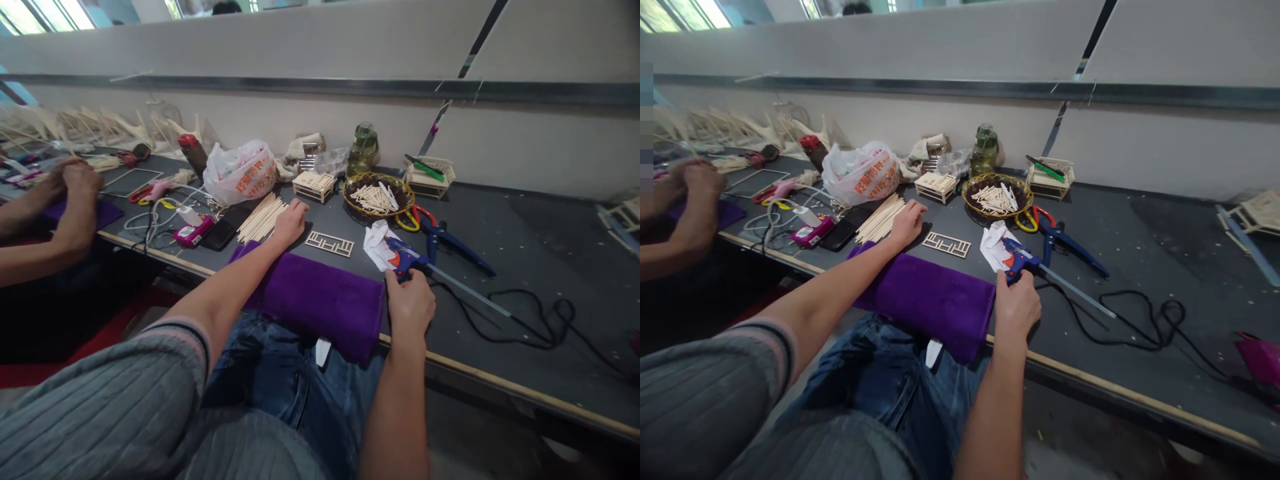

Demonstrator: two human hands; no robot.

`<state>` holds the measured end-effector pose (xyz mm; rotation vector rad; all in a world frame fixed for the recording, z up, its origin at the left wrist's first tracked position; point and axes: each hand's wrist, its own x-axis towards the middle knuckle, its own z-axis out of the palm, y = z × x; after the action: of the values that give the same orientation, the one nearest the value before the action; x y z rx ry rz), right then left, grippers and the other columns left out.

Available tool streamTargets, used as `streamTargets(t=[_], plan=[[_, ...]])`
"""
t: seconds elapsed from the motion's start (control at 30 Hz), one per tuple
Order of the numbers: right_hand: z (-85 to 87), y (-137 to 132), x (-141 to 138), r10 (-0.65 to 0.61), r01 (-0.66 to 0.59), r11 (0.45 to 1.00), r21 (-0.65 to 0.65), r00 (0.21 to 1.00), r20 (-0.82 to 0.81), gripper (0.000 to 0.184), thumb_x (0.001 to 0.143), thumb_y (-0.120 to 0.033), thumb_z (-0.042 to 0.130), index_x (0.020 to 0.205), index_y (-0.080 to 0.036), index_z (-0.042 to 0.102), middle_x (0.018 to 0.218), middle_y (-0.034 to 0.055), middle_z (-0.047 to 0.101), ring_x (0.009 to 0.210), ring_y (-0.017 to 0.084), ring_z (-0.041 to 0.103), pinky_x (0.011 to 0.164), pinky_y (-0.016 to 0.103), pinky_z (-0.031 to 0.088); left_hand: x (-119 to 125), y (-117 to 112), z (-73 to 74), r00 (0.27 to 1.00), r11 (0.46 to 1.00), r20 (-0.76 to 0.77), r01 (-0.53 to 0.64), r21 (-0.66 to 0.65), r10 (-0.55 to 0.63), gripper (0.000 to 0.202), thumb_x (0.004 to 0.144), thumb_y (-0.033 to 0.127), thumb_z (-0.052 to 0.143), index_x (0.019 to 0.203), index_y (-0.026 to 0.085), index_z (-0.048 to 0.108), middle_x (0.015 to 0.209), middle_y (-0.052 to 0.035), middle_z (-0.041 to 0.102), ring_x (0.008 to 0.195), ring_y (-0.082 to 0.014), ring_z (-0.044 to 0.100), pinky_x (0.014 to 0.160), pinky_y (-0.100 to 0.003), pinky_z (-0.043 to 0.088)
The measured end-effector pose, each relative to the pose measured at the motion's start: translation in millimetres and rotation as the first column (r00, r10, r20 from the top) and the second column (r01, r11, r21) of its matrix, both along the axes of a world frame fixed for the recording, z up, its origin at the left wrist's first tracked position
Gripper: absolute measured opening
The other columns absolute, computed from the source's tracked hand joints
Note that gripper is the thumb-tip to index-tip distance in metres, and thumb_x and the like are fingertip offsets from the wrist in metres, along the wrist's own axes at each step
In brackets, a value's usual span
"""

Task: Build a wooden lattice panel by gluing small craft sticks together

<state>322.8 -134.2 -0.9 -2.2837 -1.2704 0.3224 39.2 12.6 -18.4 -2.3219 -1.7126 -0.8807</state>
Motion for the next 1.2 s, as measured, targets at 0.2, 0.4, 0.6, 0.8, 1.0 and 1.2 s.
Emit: streamTargets(t=[0.2, 0.4, 0.6, 0.8, 1.0, 1.2], plan=[[-5.0, -5.1, -11.0, -0.043, 0.04, 0.998, 0.048, 0.996, 0.074, 0.051, 0.084, -0.049, 0.056, 0.12, -0.014, 0.064, 0.089, 0.0157, 0.071, 0.088, 0.031, 0.066, 0.077, 0.039, 0.045, 0.3, -2.4, 0.7, 0.998, 1.0, 0.067, 0.016, -0.019, -0.014, 0.028, 0.09, 0.011, 0.04, 0.109, 0.02, 0.059, 0.114, -0.0119, 0.055, 0.093, -0.0233, 0.057, 0.072, -0.034, 0.042], [-13.5, -9.4, -13.2, -0.058, 0.041, 0.976, 0.215, 0.996, 0.072, 0.052, 0.085, -0.05, 0.053, 0.116, -0.01, 0.065, 0.082, 0.0124, 0.069, 0.082, 0.027, 0.064, 0.076, 0.035, 0.043, -5.0, -1.4, -0.6, 0.99, 0.999, 0.141, -0.025, -0.02, 0.028, 0.036, 0.087, 0.004, 0.038, 0.113, 0.019, 0.058, 0.117, -0.013, 0.058, 0.092, -0.0238, 0.058, 0.074, -0.035, 0.041], [-18.5, -16.9, -15.8, -0.074, 0.017, 0.858, 0.513, 0.993, 0.089, 0.043, 0.093, -0.042, 0.039, 0.104, -0.011, 0.067, 0.085, 0.0108, 0.067, 0.072, 0.019, 0.059, 0.07, 0.029, 0.042, -6.5, 0.1, -2.2, 0.955, 0.999, 0.296, -0.028, 0.025, 0.019, 0.029, 0.091, 0.013, 0.041, 0.114, 0.021, 0.057, 0.097, -0.0079, 0.065, 0.088, -0.0214, 0.06, 0.077, -0.033, 0.041], [-12.2, -21.6, -19.2, -0.138, 0.043, 0.805, 0.592, 0.984, 0.117, 0.035, 0.088, -0.047, 0.05, 0.069, -0.019, 0.058, 0.061, -0.0016, 0.052, 0.056, 0.013, 0.046, 0.058, 0.026, 0.036, -7.3, -0.1, -3.0, 0.905, 0.997, 0.424, -0.066, 0.047, 0.04, 0.035, 0.084, 0.015, 0.052, 0.118, 0.021, 0.056, 0.069, 0.0, 0.056, 0.066, -0.0178, 0.056, 0.07, -0.031, 0.04], [-8.7, -11.2, -23.2, -0.148, 0.093, 0.737, 0.669, 0.989, 0.025, 0.034, 0.082, -0.032, 0.056, 0.054, -0.022, 0.04, 0.052, -0.0062, 0.039, 0.05, 0.011, 0.04, 0.054, 0.026, 0.036, -1.1, 8.9, 11.4, 0.775, 0.986, 0.631, -0.072, 0.151, -0.04, 0.062, 0.086, 0.014, 0.05, 0.144, 0.025, 0.029, 0.093, -0.0032, 0.063, 0.094, -0.0181, 0.061, 0.087, -0.033, 0.046], [26.8, 4.7, -26.6, 0.036, -0.05, 0.698, 0.715, 0.999, 0.034, 0.043, 0.079, -0.031, 0.063, 0.119, -0.018, 0.059, 0.121, 0.0138, 0.058, 0.103, 0.027, 0.061, 0.076, 0.039, 0.052, 9.4, 22.2, 35.8, 0.813, 0.967, 0.555, 0.032, 0.255, -0.173, 0.073, 0.089, 0.031, 0.056, 0.149, 0.034, 0.014, 0.145, -0.007, 0.041, 0.141, -0.0291, 0.031, 0.109, -0.05, 0.034]])
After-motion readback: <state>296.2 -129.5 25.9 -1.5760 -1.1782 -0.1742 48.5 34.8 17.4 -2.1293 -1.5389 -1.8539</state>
